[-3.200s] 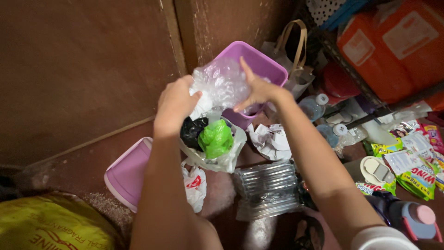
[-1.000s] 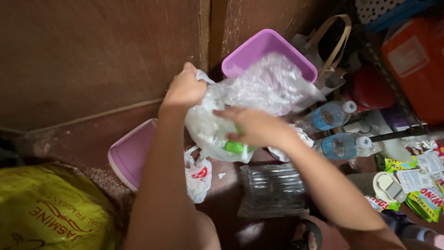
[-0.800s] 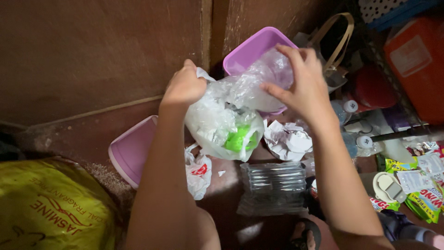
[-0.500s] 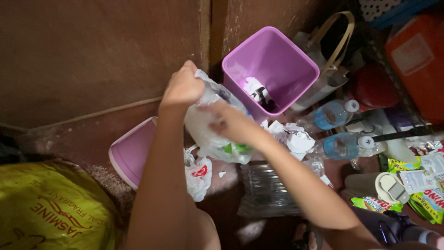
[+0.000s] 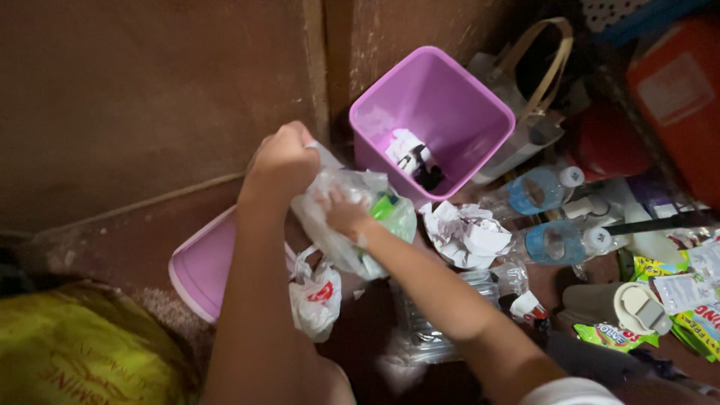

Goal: The person sorts through various discarded items on the floor, placing some into a plastic bag and others into a small pink trash bin. They then move to a desk and handle a set of items encased in bubble wrap.

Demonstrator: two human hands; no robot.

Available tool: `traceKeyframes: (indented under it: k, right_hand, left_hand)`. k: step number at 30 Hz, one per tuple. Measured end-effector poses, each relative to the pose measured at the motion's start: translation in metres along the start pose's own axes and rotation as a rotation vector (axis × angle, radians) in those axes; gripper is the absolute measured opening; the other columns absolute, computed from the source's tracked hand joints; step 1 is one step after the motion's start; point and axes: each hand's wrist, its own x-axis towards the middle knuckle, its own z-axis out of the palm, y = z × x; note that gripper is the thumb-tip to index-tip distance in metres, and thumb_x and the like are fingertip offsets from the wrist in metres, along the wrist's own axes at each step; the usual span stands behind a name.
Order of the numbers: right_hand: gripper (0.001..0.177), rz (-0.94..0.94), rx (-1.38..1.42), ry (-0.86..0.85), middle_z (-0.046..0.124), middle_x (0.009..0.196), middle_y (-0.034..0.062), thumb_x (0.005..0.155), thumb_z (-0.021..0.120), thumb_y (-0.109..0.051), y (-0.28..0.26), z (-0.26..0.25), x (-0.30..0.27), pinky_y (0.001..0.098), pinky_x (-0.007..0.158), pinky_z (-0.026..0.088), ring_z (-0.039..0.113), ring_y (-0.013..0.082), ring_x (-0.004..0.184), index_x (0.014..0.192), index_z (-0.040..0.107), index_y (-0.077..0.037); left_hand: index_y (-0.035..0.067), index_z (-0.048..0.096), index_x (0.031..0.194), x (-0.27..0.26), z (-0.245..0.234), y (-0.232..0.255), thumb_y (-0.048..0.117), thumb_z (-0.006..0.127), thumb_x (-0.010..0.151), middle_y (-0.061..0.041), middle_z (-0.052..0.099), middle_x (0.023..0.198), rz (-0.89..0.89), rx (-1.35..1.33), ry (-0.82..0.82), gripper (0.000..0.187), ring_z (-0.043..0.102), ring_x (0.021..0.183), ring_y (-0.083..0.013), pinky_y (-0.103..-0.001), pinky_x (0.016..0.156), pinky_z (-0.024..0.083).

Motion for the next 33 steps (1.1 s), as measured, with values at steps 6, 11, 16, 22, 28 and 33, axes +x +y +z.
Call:
traceKeyframes:
  k: [6,11,16,22,28,33]
  right_hand:
    - [0.083,-0.198,0.068,-0.033,0.027,0.162,0.0135,0.089,0.069,-0.016,-0.010,-0.086,-0.074,0.0535,0.118,0.033,0.029,0.0382,0.150,0.160,0.028,-0.030]
    - [0.059,-0.394,0.482,-0.150,0.049,0.153,-0.0033,0.092,0.065,-0.014,0.054,-0.195,-0.116,0.0395,0.107,0.050,0.056,0.0267,0.133,0.148,0.048,-0.024]
    - [0.058,-0.068,0.583,-0.054,0.072,0.120,0.0110,0.082,0.069,-0.008,0.166,-0.240,-0.059,0.0408,0.083,0.062,0.070,0.0268,0.106,0.139,0.058,-0.014]
    - [0.071,0.192,0.080,-0.082,0.066,0.120,0.0253,0.084,0.071,-0.018,0.264,-0.084,0.095,0.0499,0.078,0.059,0.070,0.0375,0.097,0.149,0.040,-0.015]
    - [0.072,0.252,-0.300,0.158,0.061,0.120,0.0388,0.094,0.068,-0.029,0.274,0.023,0.148,0.0536,0.075,0.058,0.071,0.0444,0.094,0.154,0.030,-0.013]
    - [0.067,0.135,-0.244,0.195,0.057,0.119,0.0333,0.084,0.075,-0.022,0.281,0.017,0.153,0.0503,0.081,0.058,0.067,0.0463,0.100,0.140,0.042,-0.009]
  left_hand:
    - [0.009,0.065,0.110,0.012,0.006,0.002,0.022,0.055,0.081,-0.025,0.070,0.105,0.096,0.178,0.073,0.033,0.065,0.104,-0.0439,-0.053,0.090,0.049]
    - [0.010,0.067,0.113,0.018,0.018,0.003,0.028,0.056,0.087,-0.026,0.071,0.108,0.123,0.270,0.182,0.033,0.065,0.104,-0.0461,-0.056,0.092,0.050]
    - [0.011,0.067,0.116,0.025,0.016,0.010,0.030,0.057,0.088,-0.024,0.070,0.108,0.061,0.252,0.099,0.035,0.065,0.101,-0.0463,-0.056,0.089,0.050]
    - [0.008,0.067,0.108,0.029,0.001,0.028,0.030,0.056,0.091,-0.020,0.076,0.080,-0.138,0.107,-0.180,0.030,0.075,0.067,-0.0326,-0.046,0.070,0.057]
    - [0.005,0.066,0.106,0.041,-0.010,0.026,0.029,0.059,0.092,-0.018,0.073,0.071,-0.163,-0.048,-0.257,0.029,0.071,0.055,-0.0283,-0.044,0.058,0.057]
    - [0.009,0.066,0.111,0.047,-0.007,0.025,0.029,0.058,0.090,-0.015,0.073,0.072,-0.131,-0.035,-0.260,0.029,0.072,0.053,-0.0268,-0.042,0.059,0.056]
